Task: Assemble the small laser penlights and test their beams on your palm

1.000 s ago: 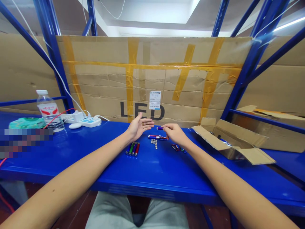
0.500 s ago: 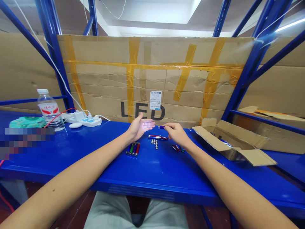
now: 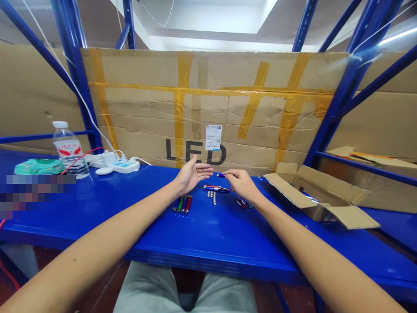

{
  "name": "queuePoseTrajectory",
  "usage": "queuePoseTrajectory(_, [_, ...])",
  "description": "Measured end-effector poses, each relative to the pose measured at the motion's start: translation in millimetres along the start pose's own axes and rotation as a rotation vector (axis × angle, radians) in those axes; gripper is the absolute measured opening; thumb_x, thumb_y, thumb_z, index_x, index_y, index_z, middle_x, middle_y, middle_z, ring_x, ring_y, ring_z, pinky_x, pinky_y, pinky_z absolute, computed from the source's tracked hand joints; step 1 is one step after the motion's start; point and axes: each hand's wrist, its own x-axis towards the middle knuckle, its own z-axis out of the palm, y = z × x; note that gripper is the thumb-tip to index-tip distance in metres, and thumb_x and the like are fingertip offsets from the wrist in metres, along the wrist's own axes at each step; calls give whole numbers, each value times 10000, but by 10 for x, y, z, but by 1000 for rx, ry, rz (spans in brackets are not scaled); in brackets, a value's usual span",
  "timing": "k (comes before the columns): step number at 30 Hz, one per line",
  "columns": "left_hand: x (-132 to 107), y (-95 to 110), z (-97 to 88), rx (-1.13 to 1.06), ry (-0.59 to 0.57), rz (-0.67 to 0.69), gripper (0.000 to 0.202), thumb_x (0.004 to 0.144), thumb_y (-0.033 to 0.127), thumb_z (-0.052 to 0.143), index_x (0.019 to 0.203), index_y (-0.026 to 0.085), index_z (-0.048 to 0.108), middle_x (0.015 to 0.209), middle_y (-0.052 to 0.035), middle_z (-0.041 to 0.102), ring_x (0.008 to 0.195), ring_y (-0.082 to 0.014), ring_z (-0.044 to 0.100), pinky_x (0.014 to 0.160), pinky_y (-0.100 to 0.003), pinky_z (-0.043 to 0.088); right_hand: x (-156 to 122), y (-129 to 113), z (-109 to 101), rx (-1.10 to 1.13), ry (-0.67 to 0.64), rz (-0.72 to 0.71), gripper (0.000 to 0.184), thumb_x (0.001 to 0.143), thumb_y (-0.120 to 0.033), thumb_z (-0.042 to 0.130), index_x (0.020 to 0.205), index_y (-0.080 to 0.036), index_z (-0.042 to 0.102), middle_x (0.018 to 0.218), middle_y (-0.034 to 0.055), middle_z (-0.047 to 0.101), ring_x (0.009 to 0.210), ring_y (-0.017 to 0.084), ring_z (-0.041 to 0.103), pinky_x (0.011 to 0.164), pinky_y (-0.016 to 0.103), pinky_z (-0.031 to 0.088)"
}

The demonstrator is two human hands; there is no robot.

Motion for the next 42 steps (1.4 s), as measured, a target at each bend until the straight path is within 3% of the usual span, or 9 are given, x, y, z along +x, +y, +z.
queuePoseTrajectory(14, [-10, -5, 30, -40, 12, -15, 638, 949, 568, 285, 982, 52, 659, 1057, -237, 683, 1038, -290, 648, 1008, -416, 445, 8, 15, 2, -43, 26, -52, 320, 805, -256, 459, 871, -136, 748, 699, 62, 696, 617, 176, 572, 624, 281, 434])
queuePoseTrajectory(20, [-22, -15, 27, -56, 7, -27, 629, 950, 557, 312, 969, 32, 657, 1036, -246, 682, 985, -279, 667, 967, -399, 472, -19, -6, -10, -51, 126, -58, 292, 788, -275, 476, 715, -130, 719, 685, 52, 693, 638, 176, 577, 597, 270, 409])
queuePoseTrajectory(25, [-17, -17, 22, -64, 2, -32, 631, 952, 558, 309, 973, 31, 657, 1025, -239, 687, 989, -280, 663, 974, -403, 466, -32, -43, -47, -81, 199, -81, 271, 766, -255, 496, 734, -135, 737, 756, 65, 735, 726, 203, 627, 658, 281, 436])
queuePoseTrajectory(42, [12, -34, 5, -75, 18, -25, 634, 956, 551, 307, 909, 35, 672, 982, -232, 694, 925, -263, 675, 951, -392, 477, -4, -28, -69, -229, 161, -119, 242, 757, -237, 503, 676, -152, 715, 702, 52, 722, 702, 191, 632, 652, 273, 416])
